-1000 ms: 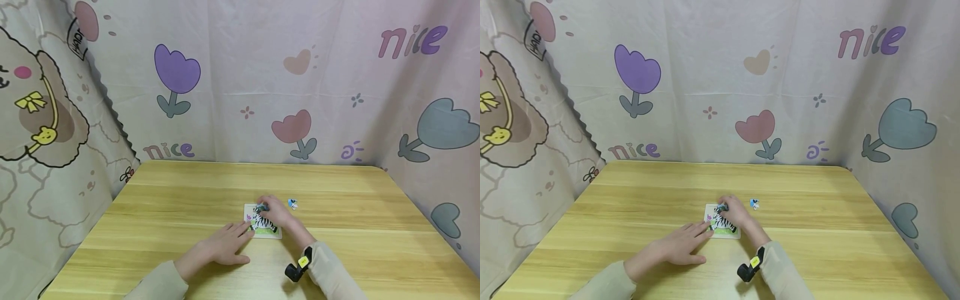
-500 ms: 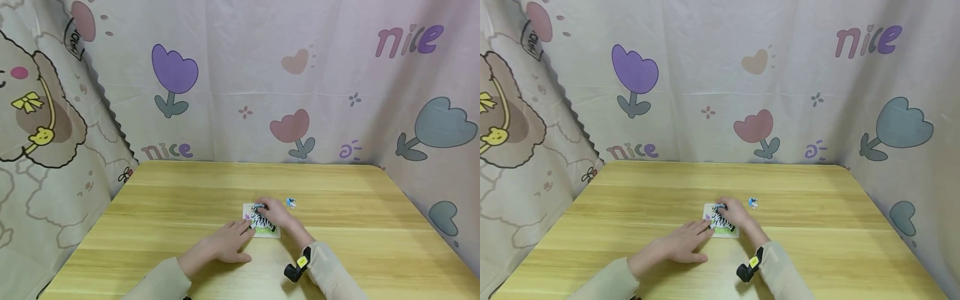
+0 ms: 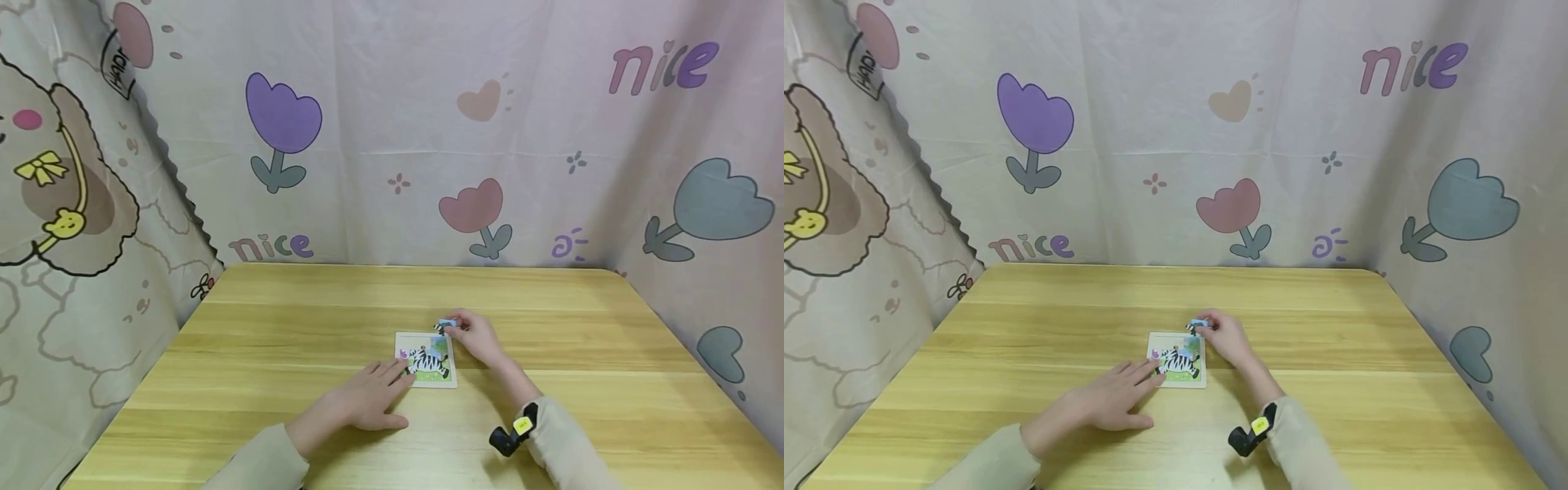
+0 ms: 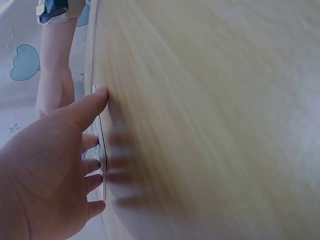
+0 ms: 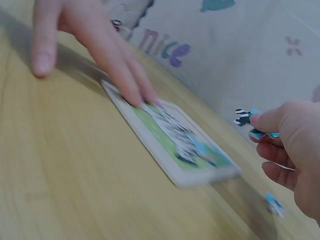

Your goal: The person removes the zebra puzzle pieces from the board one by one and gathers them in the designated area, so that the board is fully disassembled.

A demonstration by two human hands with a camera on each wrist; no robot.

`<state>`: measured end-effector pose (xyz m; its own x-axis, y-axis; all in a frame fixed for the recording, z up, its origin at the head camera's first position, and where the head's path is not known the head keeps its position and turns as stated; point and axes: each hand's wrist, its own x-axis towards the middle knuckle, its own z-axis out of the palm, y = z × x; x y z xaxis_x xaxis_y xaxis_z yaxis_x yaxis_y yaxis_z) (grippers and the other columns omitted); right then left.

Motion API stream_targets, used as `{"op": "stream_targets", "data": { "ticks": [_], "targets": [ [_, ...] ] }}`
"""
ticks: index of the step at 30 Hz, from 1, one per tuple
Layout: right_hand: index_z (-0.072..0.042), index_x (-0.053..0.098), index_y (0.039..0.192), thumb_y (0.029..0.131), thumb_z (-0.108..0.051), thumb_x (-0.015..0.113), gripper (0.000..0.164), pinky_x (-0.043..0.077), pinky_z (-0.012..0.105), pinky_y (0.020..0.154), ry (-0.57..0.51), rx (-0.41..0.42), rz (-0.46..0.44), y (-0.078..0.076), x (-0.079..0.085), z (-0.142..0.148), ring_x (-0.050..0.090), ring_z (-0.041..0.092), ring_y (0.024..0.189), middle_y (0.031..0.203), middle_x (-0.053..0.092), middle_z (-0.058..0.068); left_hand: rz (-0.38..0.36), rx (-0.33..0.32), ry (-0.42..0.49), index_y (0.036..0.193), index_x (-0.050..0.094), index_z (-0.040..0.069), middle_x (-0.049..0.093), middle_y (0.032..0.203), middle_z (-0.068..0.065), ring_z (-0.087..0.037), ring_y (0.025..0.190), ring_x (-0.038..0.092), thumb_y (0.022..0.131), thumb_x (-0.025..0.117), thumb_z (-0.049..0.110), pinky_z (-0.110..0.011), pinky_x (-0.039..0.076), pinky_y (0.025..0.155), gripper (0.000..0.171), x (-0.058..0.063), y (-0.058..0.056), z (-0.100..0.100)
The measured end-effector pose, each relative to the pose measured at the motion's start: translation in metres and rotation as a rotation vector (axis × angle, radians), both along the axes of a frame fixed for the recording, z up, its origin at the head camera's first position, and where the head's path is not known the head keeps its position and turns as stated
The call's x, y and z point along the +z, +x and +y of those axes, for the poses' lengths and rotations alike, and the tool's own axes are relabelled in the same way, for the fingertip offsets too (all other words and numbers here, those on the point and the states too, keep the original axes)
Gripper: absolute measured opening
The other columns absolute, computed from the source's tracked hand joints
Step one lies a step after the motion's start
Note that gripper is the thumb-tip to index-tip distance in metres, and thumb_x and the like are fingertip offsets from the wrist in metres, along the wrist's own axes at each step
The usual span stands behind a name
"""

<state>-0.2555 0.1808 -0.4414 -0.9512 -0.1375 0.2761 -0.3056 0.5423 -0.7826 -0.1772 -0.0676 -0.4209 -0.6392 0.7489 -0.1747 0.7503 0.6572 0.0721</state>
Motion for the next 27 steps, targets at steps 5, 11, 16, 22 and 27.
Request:
{"op": "stream_targets", "data": {
  "ticks": [5, 11, 16, 22, 27],
  "targets": [
    [0.002, 0.065, 0.106, 0.082, -0.008, 0.069, 0.026, 0.043, 0.023, 0.06, -0.048, -0.058, -0.056, 0.001, -0.006, 0.037, 0.05, 0.015, 0.068, 0.075, 0.058, 0.003, -0.009, 0.008, 0.012, 0.147, 0.028, 0.013, 0.016, 0.153, -0.013, -0.028, 0.139, 0.017, 0.089, 0.047, 0.057, -0.046, 0.02, 0.11, 0.075, -0.002, 0.001, -0.003],
    [0.004, 0.064, 0.108, 0.085, -0.01, 0.067, 0.028, 0.043, 0.021, 0.061, -0.035, -0.175, -0.079, 0.002, -0.01, 0.076, 0.05, 0.011, 0.073, 0.083, 0.061, 0.008, -0.034, 0.018, 0.039, 0.146, 0.028, 0.013, 0.016, 0.153, -0.013, -0.028, 0.139, 0.017, 0.089, 0.048, 0.055, -0.046, 0.02, 0.111, 0.074, 0.0, 0.003, -0.004],
    [0.005, 0.065, 0.107, 0.086, -0.01, 0.065, 0.026, 0.04, 0.023, 0.058, 0.029, -0.207, -0.105, 0.001, -0.012, 0.092, 0.048, 0.013, 0.07, 0.08, 0.06, 0.008, -0.05, 0.025, 0.041, 0.146, 0.028, 0.013, 0.016, 0.153, -0.013, -0.029, 0.139, 0.017, 0.089, 0.049, 0.055, -0.046, 0.019, 0.111, 0.074, 0.001, 0.004, -0.004],
    [0.004, 0.065, 0.104, 0.086, -0.008, 0.064, 0.022, 0.039, 0.028, 0.061, 0.114, -0.178, -0.125, -0.001, -0.012, 0.095, 0.047, 0.018, 0.07, 0.079, 0.058, 0.007, -0.06, 0.028, 0.045, 0.146, 0.028, 0.014, 0.015, 0.153, -0.012, -0.028, 0.139, 0.016, 0.089, 0.049, 0.055, -0.046, 0.018, 0.111, 0.073, 0.0, 0.003, -0.004],
    [0.005, 0.065, 0.1, 0.085, -0.008, 0.064, 0.02, 0.043, 0.031, 0.066, 0.186, -0.198, -0.105, -0.003, -0.011, 0.091, 0.053, 0.022, 0.077, 0.085, 0.062, 0.011, -0.046, 0.022, 0.042, 0.146, 0.028, 0.014, 0.016, 0.153, -0.012, -0.028, 0.139, 0.016, 0.089, 0.048, 0.056, -0.045, 0.018, 0.111, 0.074, -0.002, 0.001, -0.004]
  ]
}}
